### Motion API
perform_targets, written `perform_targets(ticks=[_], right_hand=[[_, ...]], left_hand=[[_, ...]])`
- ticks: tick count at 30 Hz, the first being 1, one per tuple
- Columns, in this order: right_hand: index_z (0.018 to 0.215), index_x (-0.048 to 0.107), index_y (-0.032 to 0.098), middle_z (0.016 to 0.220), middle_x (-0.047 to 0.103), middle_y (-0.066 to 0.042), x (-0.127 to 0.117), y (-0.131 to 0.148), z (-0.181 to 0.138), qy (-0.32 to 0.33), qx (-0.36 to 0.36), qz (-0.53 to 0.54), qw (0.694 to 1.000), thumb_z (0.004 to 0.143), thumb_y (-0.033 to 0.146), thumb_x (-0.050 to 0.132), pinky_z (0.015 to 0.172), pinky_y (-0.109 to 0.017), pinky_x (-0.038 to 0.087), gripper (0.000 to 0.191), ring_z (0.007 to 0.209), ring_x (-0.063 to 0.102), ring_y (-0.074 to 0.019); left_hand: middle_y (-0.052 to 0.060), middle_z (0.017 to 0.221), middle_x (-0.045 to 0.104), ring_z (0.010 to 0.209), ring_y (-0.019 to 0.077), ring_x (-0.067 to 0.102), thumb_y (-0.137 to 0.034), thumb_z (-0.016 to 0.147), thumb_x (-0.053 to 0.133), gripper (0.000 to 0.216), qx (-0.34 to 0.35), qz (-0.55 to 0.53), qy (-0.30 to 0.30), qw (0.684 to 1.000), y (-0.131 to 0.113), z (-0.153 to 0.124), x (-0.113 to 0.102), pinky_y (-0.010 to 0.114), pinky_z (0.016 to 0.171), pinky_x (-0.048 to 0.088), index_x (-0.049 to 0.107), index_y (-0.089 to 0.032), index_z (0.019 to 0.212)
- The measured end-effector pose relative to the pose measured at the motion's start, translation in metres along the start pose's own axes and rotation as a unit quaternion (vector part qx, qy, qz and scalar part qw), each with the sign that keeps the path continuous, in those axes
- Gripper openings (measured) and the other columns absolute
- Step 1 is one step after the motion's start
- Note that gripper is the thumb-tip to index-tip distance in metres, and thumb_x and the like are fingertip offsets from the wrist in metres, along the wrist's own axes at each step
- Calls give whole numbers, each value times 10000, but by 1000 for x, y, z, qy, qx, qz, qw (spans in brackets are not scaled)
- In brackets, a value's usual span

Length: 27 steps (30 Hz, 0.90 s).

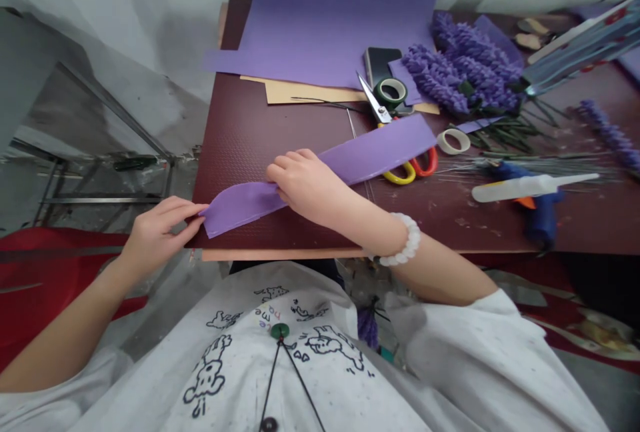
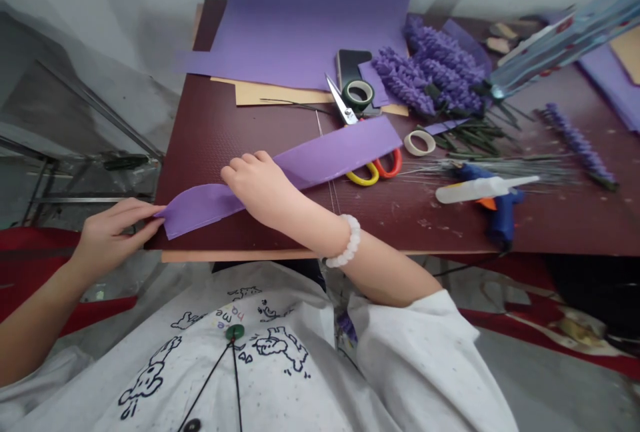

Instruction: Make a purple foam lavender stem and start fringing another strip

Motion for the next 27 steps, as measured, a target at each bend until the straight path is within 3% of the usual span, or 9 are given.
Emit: perform_targets(ticks=[7,11,15,27], right_hand=[[865,603,143,811,618,-82,2,8,0,-27,-36,-23,999,850,32,388,778,-334,359,243,731,514,-207],[837,607,158,791,612,-60,3,9,-6,-56,-72,-11,996,871,31,347,905,-352,368,292,734,501,-184],[831,611,160,864,632,-50,9,4,-14,-59,-75,8,995,858,3,315,1081,-436,275,337,802,530,-167],[915,679,131,1015,658,-90,15,0,-19,-8,-70,75,995,822,-14,365,1103,-491,310,358,960,584,-181]], left_hand=[[20,895,720,787,126,664,-200,818,639,120,-33,-14,-14,999,5,-4,-2,251,744,552,696,-183,923],[20,864,710,781,126,655,-157,834,607,148,18,-31,0,999,-7,-4,0,249,727,547,712,-206,926],[40,876,697,783,126,641,-85,836,575,229,77,-32,1,997,-17,-8,0,253,719,537,707,-218,968],[58,959,692,862,142,598,-25,856,491,350,132,-11,79,988,-17,-12,7,290,801,509,667,-218,1090]])
Point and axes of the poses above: each hand's wrist, its own z-axis towards the middle knuckle, its own x-axis out of the palm, y = z × x, the point moved 9 cm from there along z, towards the middle knuckle
